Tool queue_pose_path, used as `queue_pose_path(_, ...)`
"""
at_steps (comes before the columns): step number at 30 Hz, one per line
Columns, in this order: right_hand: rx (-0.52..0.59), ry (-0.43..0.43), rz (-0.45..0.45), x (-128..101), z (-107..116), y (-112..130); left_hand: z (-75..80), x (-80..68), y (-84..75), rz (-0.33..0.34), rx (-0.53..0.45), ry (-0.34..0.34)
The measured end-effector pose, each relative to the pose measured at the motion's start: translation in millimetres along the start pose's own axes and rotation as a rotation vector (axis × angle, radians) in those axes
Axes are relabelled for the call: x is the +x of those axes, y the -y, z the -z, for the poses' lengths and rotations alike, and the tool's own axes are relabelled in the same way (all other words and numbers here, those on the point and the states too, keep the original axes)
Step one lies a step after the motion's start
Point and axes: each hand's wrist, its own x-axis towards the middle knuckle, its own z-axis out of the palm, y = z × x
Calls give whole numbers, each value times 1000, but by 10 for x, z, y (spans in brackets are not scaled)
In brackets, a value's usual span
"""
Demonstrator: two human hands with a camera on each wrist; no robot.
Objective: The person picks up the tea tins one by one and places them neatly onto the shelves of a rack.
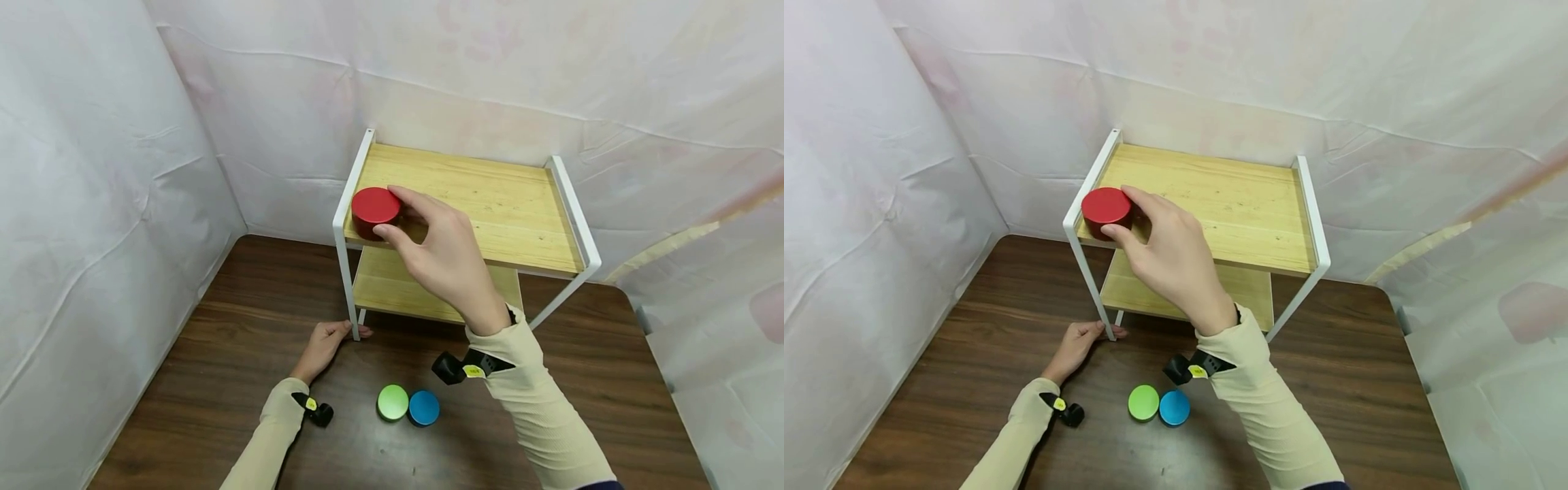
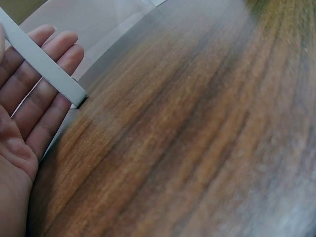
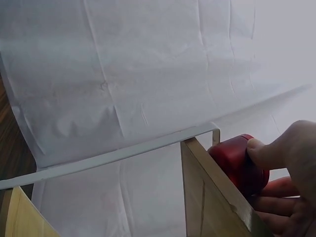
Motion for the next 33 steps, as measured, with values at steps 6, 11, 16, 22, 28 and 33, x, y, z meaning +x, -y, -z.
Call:
queue_pose_path(6,-16,-12,-1,17,-47,14,9,-8,11,-6,10,-2)
queue_pose_path(11,-25,-18,-8,14,-77,40,17,-22,19,-1,25,-15)
queue_pose_path(16,-59,-36,-23,-4,-104,54,28,-36,-8,-7,36,-8)
queue_pose_path(22,-99,-34,-60,-4,-128,91,27,-50,-32,4,17,-15)
queue_pose_path(28,-123,-45,-80,-30,-134,108,37,-69,-17,5,8,-11)
queue_pose_path(33,-130,-55,-69,-20,-134,113,35,-37,-14,-8,1,-14)
